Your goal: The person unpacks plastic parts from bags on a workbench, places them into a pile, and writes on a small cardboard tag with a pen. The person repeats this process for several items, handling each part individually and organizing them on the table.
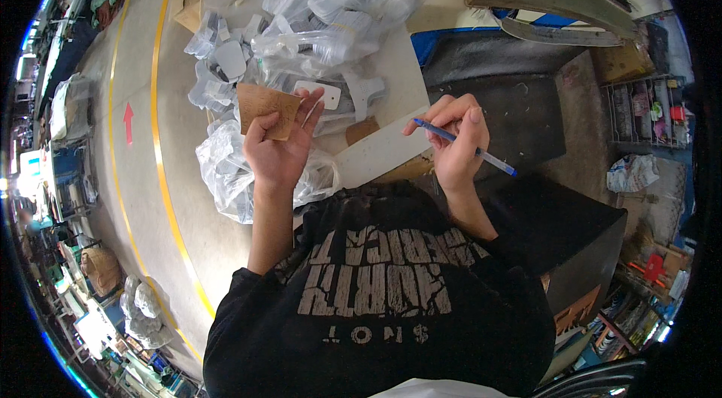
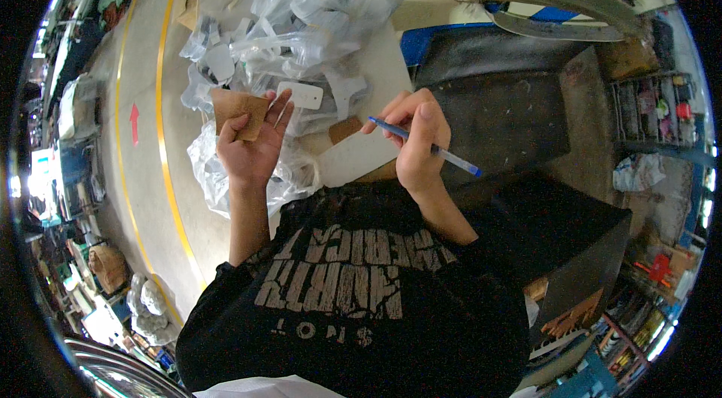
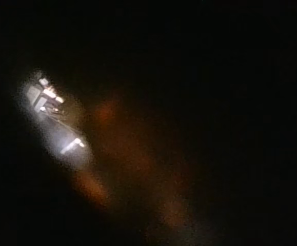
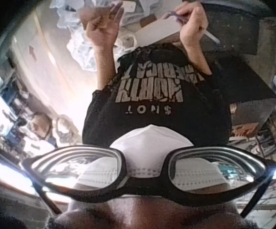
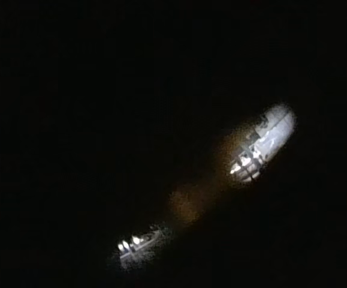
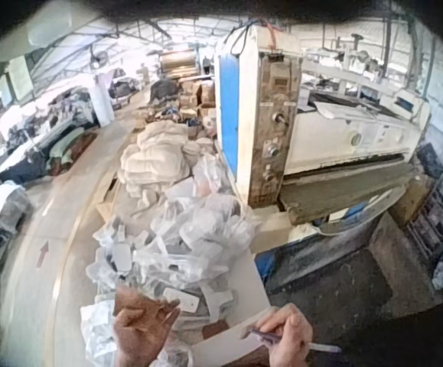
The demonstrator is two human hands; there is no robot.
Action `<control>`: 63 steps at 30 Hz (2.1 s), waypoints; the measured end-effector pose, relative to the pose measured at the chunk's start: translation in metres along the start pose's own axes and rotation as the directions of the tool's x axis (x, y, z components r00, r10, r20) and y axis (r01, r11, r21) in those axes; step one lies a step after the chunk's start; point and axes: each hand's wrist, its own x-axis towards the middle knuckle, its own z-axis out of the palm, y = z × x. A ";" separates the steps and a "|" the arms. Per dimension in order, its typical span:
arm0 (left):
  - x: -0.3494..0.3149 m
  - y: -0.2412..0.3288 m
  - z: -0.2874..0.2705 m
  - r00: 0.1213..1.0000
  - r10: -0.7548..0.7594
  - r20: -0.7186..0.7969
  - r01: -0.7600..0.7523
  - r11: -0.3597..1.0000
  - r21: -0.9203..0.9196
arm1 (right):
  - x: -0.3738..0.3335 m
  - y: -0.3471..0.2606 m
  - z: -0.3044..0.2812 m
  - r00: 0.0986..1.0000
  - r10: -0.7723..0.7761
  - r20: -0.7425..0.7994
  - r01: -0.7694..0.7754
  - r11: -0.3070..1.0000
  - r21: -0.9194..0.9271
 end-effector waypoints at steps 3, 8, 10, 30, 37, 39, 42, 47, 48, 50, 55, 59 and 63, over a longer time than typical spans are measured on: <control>0.000 0.004 -0.008 0.999 0.010 0.036 -0.011 0.999 0.031 | -0.002 0.005 -0.001 0.999 0.034 -0.040 -0.033 0.999 0.032; -0.007 -0.005 -0.002 0.998 0.025 -0.065 -0.014 0.988 0.156 | -0.004 0.015 -0.002 0.997 0.073 0.010 -0.074 0.994 0.086; -0.007 -0.008 -0.005 0.998 0.021 -0.055 -0.006 0.969 0.245 | -0.007 0.031 -0.008 0.994 0.087 0.063 -0.093 0.991 0.101; -0.009 -0.020 -0.013 0.994 -0.056 -0.095 0.081 0.956 0.281 | -0.033 0.179 -0.014 0.978 0.144 0.151 -0.029 0.812 -0.583; -0.008 -0.019 -0.015 0.994 -0.072 -0.082 0.094 0.946 0.311 | -0.015 0.168 -0.033 0.950 0.313 0.002 -0.289 0.882 -0.373; -0.007 -0.020 -0.015 0.994 -0.082 -0.067 0.099 0.944 0.314 | -0.015 0.165 -0.038 0.945 0.328 0.000 -0.312 0.899 -0.308; -0.007 -0.020 -0.013 0.994 -0.093 -0.062 0.108 0.944 0.313 | -0.013 0.152 -0.043 0.914 0.405 0.009 -0.395 0.897 -0.197; -0.009 -0.020 -0.006 0.994 -0.089 -0.055 0.103 0.934 0.343 | -0.013 0.140 -0.043 0.892 0.452 -0.024 -0.452 0.889 -0.075; -0.009 -0.020 -0.007 0.994 -0.091 -0.053 0.104 0.932 0.348 | -0.013 0.139 -0.045 0.891 0.454 -0.017 -0.454 0.889 -0.064; -0.007 -0.019 -0.010 0.994 -0.098 -0.051 0.110 0.927 0.358 | -0.011 0.134 -0.045 0.884 0.467 -0.016 -0.467 0.883 -0.034; -0.008 -0.020 -0.006 0.994 -0.091 -0.063 0.107 0.925 0.364 | -0.007 0.119 -0.042 0.860 0.510 -0.011 -0.508 0.858 0.074; -0.008 -0.020 -0.009 0.994 -0.098 -0.048 0.109 0.927 0.358 | -0.005 0.116 -0.043 0.867 0.498 -0.014 -0.497 0.867 0.042; -0.008 -0.021 -0.008 0.993 -0.101 -0.053 0.114 0.929 0.353 | -0.003 0.110 -0.040 0.864 0.502 -0.036 -0.502 0.865 0.025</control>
